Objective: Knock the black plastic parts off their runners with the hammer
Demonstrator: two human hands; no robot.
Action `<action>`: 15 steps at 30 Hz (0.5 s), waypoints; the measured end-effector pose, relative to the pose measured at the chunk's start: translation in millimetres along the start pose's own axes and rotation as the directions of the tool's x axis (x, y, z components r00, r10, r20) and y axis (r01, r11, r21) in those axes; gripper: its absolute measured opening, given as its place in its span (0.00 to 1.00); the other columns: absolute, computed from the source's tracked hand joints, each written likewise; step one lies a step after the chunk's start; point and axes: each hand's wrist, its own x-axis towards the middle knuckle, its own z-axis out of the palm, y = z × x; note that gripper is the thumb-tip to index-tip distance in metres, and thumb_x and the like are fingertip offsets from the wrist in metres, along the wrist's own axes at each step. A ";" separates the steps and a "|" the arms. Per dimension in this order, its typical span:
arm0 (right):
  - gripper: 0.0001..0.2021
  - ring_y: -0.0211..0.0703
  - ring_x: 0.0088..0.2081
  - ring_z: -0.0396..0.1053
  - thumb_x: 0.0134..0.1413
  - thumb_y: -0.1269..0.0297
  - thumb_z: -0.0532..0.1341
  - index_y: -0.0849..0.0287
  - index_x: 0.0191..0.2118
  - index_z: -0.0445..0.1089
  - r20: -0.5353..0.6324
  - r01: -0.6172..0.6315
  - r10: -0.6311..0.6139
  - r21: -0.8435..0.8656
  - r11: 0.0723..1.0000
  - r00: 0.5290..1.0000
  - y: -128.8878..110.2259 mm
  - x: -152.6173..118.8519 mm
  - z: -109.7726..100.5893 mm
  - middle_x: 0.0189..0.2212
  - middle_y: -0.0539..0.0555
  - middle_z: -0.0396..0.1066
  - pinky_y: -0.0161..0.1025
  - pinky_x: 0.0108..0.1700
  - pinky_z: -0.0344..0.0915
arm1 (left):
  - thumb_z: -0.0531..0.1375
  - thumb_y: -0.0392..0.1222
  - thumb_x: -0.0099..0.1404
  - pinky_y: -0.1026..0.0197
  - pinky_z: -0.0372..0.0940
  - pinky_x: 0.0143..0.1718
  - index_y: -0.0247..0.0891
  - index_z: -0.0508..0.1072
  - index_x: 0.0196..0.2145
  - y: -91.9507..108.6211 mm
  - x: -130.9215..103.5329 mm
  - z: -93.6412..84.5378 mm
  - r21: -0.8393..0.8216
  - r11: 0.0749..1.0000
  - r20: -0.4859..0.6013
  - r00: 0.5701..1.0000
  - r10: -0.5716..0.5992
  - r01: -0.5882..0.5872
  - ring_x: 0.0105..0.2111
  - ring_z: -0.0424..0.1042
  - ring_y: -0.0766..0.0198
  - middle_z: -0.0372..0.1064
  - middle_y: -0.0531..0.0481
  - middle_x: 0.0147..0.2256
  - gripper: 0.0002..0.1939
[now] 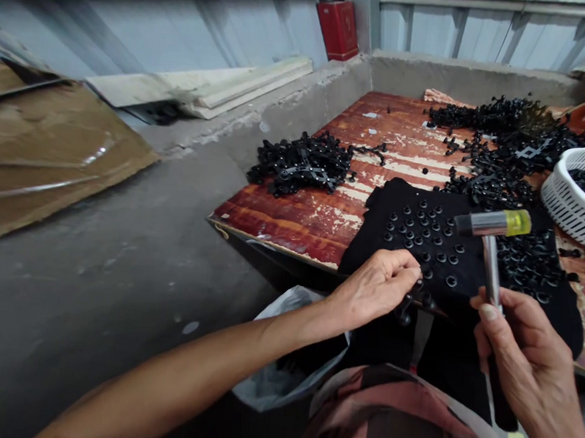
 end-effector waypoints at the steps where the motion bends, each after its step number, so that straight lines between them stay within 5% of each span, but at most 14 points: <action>1: 0.13 0.35 0.17 0.58 0.59 0.51 0.62 0.53 0.43 0.69 -0.027 -0.020 0.020 0.010 1.000 0.999 1.2 -3.0 -2.5 0.19 0.45 0.63 0.30 0.15 0.56 | 0.51 0.41 0.65 0.69 0.48 0.22 0.37 0.64 0.27 -1.0 2.3 -1.3 0.009 1.000 -0.012 1.000 0.004 -0.004 0.18 0.49 0.73 0.46 0.62 0.18 0.10; 15: 0.15 0.34 0.16 0.59 0.57 0.48 0.63 0.55 0.41 0.69 -0.091 -0.117 0.119 0.031 0.993 0.989 24.5 -22.6 -19.1 0.16 0.44 0.63 0.29 0.15 0.57 | 0.50 0.39 0.65 0.68 0.45 0.20 0.37 0.63 0.25 -1.9 6.4 -2.2 0.116 0.993 -0.017 1.000 0.014 -0.012 0.17 0.47 0.73 0.46 0.62 0.16 0.11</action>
